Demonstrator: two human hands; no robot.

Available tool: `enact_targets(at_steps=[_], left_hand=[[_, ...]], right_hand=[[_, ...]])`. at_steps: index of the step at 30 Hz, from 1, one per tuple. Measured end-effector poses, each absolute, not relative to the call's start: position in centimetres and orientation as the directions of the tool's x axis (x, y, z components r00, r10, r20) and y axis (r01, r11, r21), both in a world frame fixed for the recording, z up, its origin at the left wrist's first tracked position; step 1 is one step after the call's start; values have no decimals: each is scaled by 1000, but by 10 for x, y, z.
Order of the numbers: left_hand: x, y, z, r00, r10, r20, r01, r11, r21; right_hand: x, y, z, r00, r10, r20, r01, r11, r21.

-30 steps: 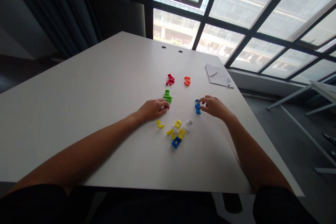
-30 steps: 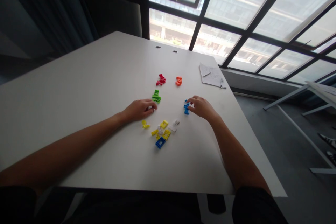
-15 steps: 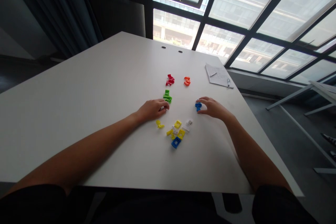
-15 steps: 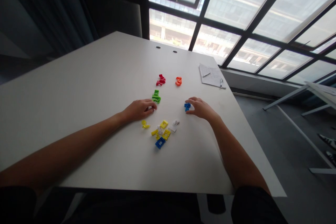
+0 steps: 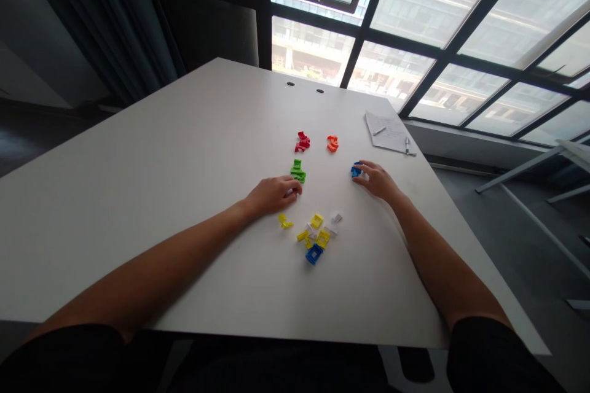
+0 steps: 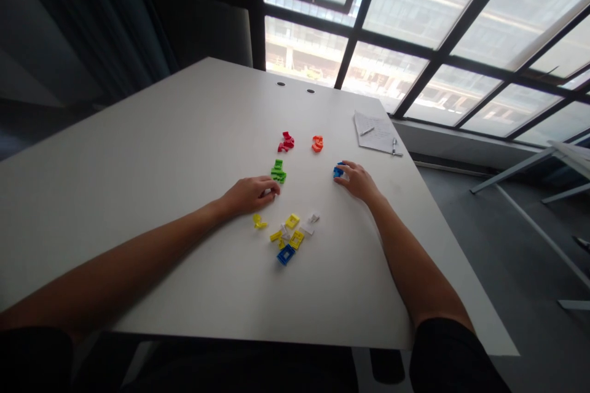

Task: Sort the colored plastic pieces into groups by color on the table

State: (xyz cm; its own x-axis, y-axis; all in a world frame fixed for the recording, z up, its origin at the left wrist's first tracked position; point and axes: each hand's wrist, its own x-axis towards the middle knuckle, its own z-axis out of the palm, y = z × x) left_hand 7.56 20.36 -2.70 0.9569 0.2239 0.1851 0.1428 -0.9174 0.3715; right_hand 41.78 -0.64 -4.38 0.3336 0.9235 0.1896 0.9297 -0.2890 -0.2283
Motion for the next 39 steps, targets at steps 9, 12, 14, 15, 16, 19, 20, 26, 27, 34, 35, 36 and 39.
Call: enact_targets(at_steps=[9,12,14,15,16,19,20,26,27,34,35,36,39], left_hand=[[75,202,-23,959,235,160,159,-911,381],[75,203,-24,960,231,160,154,-909,387],[75,203,-25,959,229,164,151,-909,388],[75,203,-25,959,229,167,150,-909,388],[75,203,-25,958,229,170,149,-910,388],[75,203,-26,958,229,173,147,-910,388],[75,203,-25,958,230,172,148,-909,389],[75,201,-22,959,229,165,150,-908,391],[75,201,-22,958,231,168,150,-909,389],[75,200,-23,952,241,189,155,-911,383],[75,200,-23,951,242,193,154,-911,383],[75,200,-23,950,243,197,153,-911,382],[76,200,-24,946,243,212,150,-913,378]], right_hand=[[472,58,-46,421,880,220,902,-380,-205],[487,72,-48,445,870,212,889,-401,-221],[495,77,-49,471,859,202,874,-422,-241],[497,79,-49,486,852,194,864,-436,-251],[500,79,-48,499,847,184,856,-447,-261],[499,77,-44,491,854,169,857,-439,-270],[496,75,-41,477,861,177,866,-426,-262],[426,53,0,235,911,339,962,-167,-218],[404,45,10,147,928,343,970,-68,-233],[244,-29,49,-330,904,271,827,416,-379],[232,-36,47,-350,906,239,822,419,-386],[223,-42,44,-364,908,208,821,419,-387],[213,-51,30,-376,917,129,850,397,-346]])
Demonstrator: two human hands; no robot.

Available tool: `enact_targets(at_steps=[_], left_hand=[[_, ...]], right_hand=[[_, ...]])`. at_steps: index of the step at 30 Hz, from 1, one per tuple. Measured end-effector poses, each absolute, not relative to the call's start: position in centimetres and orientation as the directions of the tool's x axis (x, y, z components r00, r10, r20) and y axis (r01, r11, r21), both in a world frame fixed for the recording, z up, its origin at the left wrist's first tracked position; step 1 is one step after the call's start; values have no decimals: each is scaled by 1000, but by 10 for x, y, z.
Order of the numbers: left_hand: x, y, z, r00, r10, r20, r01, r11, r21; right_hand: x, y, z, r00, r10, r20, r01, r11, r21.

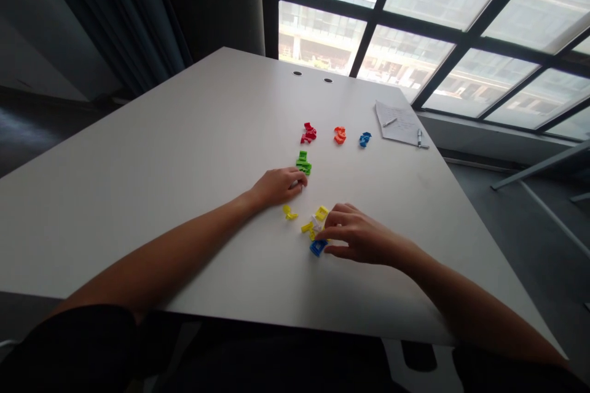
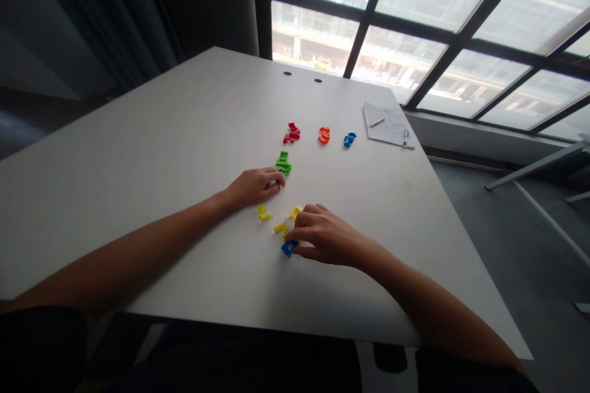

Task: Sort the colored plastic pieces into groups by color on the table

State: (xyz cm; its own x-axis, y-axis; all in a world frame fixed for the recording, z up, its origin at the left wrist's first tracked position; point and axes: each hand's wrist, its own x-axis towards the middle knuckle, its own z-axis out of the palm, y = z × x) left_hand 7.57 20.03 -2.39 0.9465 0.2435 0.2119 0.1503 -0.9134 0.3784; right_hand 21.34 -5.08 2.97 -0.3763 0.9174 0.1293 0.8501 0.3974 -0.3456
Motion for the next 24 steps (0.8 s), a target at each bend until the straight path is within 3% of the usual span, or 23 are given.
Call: enact_targets(at_steps=[7,12,16,18,21,24], left_hand=[[76,201,-25,945,234,230,143,-925,353],[75,202,-24,945,240,222,149,-920,362],[76,203,-26,952,231,201,147,-921,362],[76,204,-27,954,227,197,146,-922,358],[76,205,-28,953,226,200,144,-922,358],[76,204,-27,955,220,201,135,-921,365]], right_hand=[[202,-55,10,-322,942,91,928,333,-169],[206,-55,27,-296,944,146,924,322,-206],[254,-38,36,-34,926,375,945,152,-290],[292,-23,32,146,884,444,920,44,-390],[350,1,14,413,814,409,839,-165,-518],[395,19,-10,576,756,311,774,-382,-505]])
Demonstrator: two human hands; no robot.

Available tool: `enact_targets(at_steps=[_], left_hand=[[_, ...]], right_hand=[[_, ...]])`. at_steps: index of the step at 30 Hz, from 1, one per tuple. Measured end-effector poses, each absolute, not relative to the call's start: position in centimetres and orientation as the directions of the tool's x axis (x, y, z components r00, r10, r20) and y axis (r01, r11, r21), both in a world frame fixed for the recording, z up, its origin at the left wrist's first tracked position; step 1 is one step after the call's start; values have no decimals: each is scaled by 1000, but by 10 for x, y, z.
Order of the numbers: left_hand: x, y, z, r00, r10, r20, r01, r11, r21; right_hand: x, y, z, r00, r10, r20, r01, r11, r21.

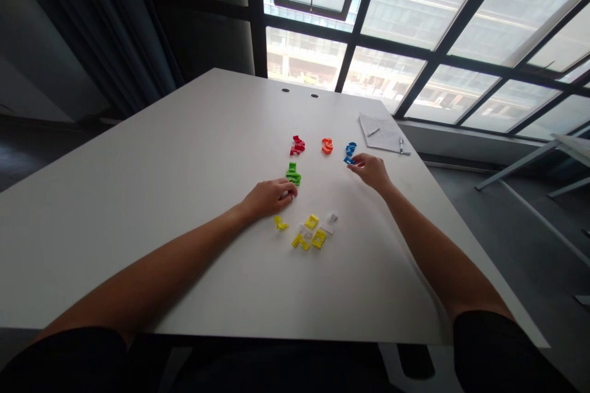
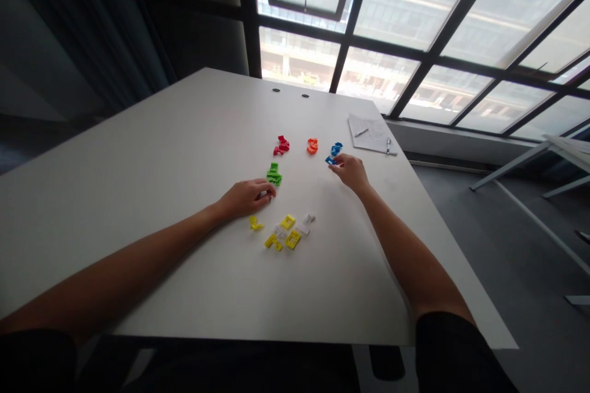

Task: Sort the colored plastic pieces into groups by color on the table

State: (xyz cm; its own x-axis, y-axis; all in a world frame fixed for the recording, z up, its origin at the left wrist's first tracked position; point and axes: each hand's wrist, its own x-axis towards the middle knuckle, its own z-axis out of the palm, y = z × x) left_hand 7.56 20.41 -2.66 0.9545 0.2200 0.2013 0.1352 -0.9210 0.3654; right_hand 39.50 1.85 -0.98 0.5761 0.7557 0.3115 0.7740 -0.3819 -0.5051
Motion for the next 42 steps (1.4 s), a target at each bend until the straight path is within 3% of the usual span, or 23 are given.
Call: enact_targets(at_steps=[4,9,16,26,31,35,39,42], left_hand=[[75,203,-25,956,221,192,138,-919,370],[75,203,-25,958,219,185,138,-918,373],[75,203,-25,958,226,178,145,-913,380],[74,202,-21,957,232,175,149,-910,388],[74,201,-20,956,231,178,147,-909,390],[74,202,-21,956,224,190,137,-912,388],[73,202,-22,953,228,200,136,-911,390],[73,202,-22,953,227,202,132,-909,395]], right_hand=[[428,29,-36,731,619,286,676,-601,-427],[445,40,-50,800,529,282,600,-707,-374],[455,54,-55,786,561,260,619,-717,-321],[439,49,-59,738,536,410,672,-639,-374],[406,39,-57,615,575,540,788,-483,-382],[364,25,-53,413,683,602,898,-193,-396],[315,5,-43,249,798,548,833,112,-541],[287,-13,-36,137,878,459,721,229,-654]])
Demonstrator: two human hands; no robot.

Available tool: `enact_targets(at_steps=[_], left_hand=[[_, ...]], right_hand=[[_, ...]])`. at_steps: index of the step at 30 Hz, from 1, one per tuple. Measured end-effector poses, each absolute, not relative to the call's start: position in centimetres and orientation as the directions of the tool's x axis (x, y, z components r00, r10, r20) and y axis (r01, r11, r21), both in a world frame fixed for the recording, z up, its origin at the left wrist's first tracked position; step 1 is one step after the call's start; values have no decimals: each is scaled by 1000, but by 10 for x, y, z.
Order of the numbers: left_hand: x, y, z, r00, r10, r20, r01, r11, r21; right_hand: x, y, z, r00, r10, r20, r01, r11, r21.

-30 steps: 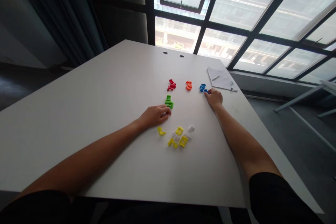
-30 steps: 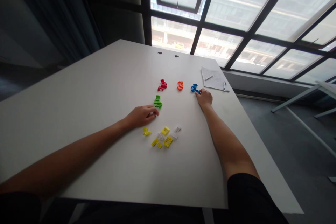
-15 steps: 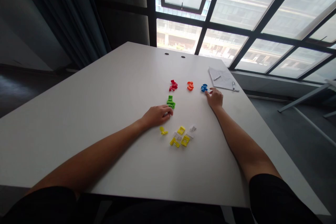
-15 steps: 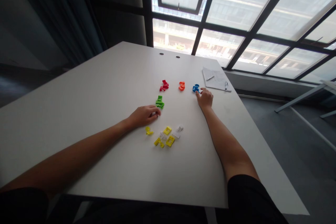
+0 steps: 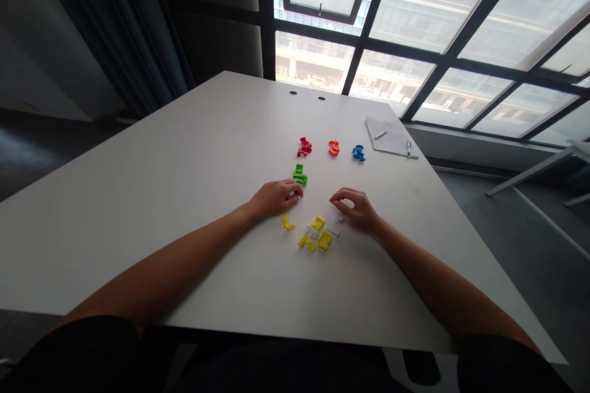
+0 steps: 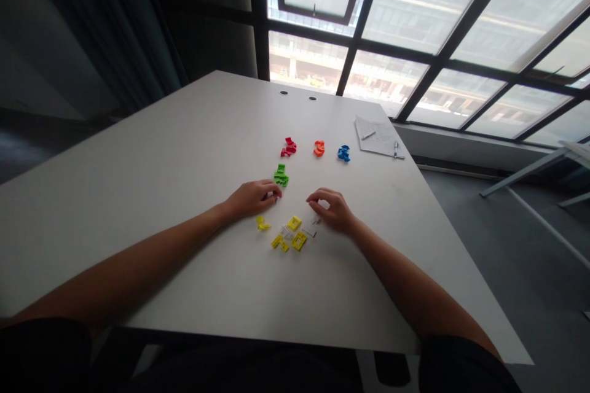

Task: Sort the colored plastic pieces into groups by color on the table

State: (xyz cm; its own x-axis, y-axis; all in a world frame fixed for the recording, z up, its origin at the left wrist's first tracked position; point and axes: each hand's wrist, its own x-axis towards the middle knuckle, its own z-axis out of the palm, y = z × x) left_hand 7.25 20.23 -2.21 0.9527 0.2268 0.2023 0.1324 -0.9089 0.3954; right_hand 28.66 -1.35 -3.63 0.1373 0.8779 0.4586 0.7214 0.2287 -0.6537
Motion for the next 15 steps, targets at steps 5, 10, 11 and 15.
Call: enact_targets(at_steps=[5,10,11,15], left_hand=[[73,202,-21,953,231,196,137,-906,401],[73,202,-21,953,233,194,141,-907,398],[73,202,-21,952,235,195,142,-907,397],[72,202,-21,952,240,191,149,-906,395]], right_hand=[[270,-36,-31,4,893,451,715,313,-625],[268,-45,-29,-145,893,426,814,353,-461],[268,-46,-29,-155,894,420,834,346,-429],[267,-55,-38,-76,899,432,888,258,-381]])
